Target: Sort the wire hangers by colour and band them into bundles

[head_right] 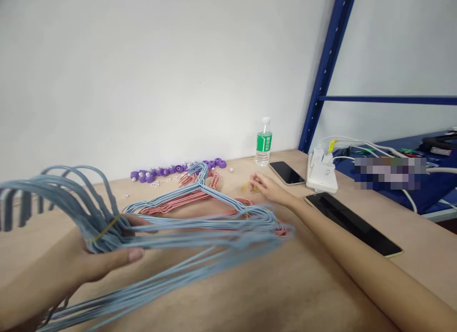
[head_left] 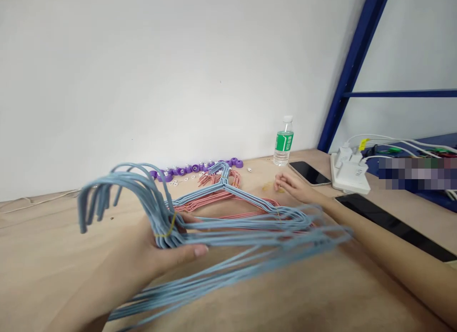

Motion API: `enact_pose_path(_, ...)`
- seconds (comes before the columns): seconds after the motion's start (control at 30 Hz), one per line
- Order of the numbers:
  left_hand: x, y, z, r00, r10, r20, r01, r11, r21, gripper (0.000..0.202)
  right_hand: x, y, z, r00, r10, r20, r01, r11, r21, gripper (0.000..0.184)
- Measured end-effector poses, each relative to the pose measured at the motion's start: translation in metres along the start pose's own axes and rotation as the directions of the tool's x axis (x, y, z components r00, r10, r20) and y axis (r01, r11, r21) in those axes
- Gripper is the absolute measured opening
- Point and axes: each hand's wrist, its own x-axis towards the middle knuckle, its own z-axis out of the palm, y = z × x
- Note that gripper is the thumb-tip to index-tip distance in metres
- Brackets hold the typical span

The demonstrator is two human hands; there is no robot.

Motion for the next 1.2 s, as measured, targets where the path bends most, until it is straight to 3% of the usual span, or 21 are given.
enact_pose_path(0.1,0.006,-0.003,-0.005,0.996,-0.033,-0.084,0.033,0.999,0.007,0.028,0.001,-0.015,0.003,0.992,0.078,-0.102,-0.058,0.982,0.182,0.032)
enact_pose_path(0.2,0.016,-0.009,-0.009,0.997,-0.027,-0.068,0.025,0.999,-0.02,0.028,0.0,-0.036,0.005,0.976,0.165,-0.145,-0.111,0.94,0.322,0.034)
enact_pose_path(0.37,0.034,-0.028,-0.014,0.999,-0.044,0.017,0.045,0.995,-0.09,0.029,-0.005,-0.062,0.008,0.93,0.36,-0.076,-0.222,0.712,0.666,0.031)
enact_pose_path(0.5,0.042,-0.036,-0.017,0.994,-0.092,0.052,0.1,0.979,-0.179,0.041,-0.007,-0.063,0.014,0.952,0.301,-0.059,-0.176,0.695,0.697,0.018)
enact_pose_path(0.67,0.042,-0.034,-0.018,0.987,-0.14,0.083,0.161,0.922,-0.352,0.064,-0.012,-0.062,0.024,0.958,0.288,0.0,-0.197,0.655,0.73,0.023)
enact_pose_path(0.73,0.041,-0.033,-0.017,0.983,-0.152,0.105,0.182,0.89,-0.419,0.066,-0.015,-0.069,0.029,0.977,0.214,0.004,-0.146,0.65,0.746,0.031)
enact_pose_path(0.87,0.04,-0.035,-0.009,0.965,-0.17,0.199,0.245,0.854,-0.46,0.063,-0.017,-0.091,0.041,1.0,-0.007,-0.007,0.01,0.72,0.694,0.058)
enact_pose_path(0.93,0.042,-0.037,-0.003,0.941,-0.178,0.288,0.293,0.854,-0.43,0.06,-0.013,-0.1,0.047,0.998,-0.021,-0.051,0.05,0.735,0.676,0.06)
enact_pose_path(1.03,0.045,-0.039,0.007,0.912,-0.199,0.358,0.319,0.894,-0.315,0.053,-0.002,-0.102,0.052,0.982,0.052,-0.182,0.094,0.7,0.708,0.046)
enact_pose_path(1.13,0.041,-0.041,0.012,0.938,-0.179,0.298,0.208,0.976,-0.068,0.038,0.006,-0.098,0.055,0.939,0.225,-0.261,0.073,0.61,0.789,0.026)
enact_pose_path(1.2,0.033,-0.039,0.012,0.976,-0.164,0.144,0.129,0.966,0.226,0.036,0.009,-0.098,0.056,0.884,0.374,-0.281,0.039,0.54,0.841,0.021)
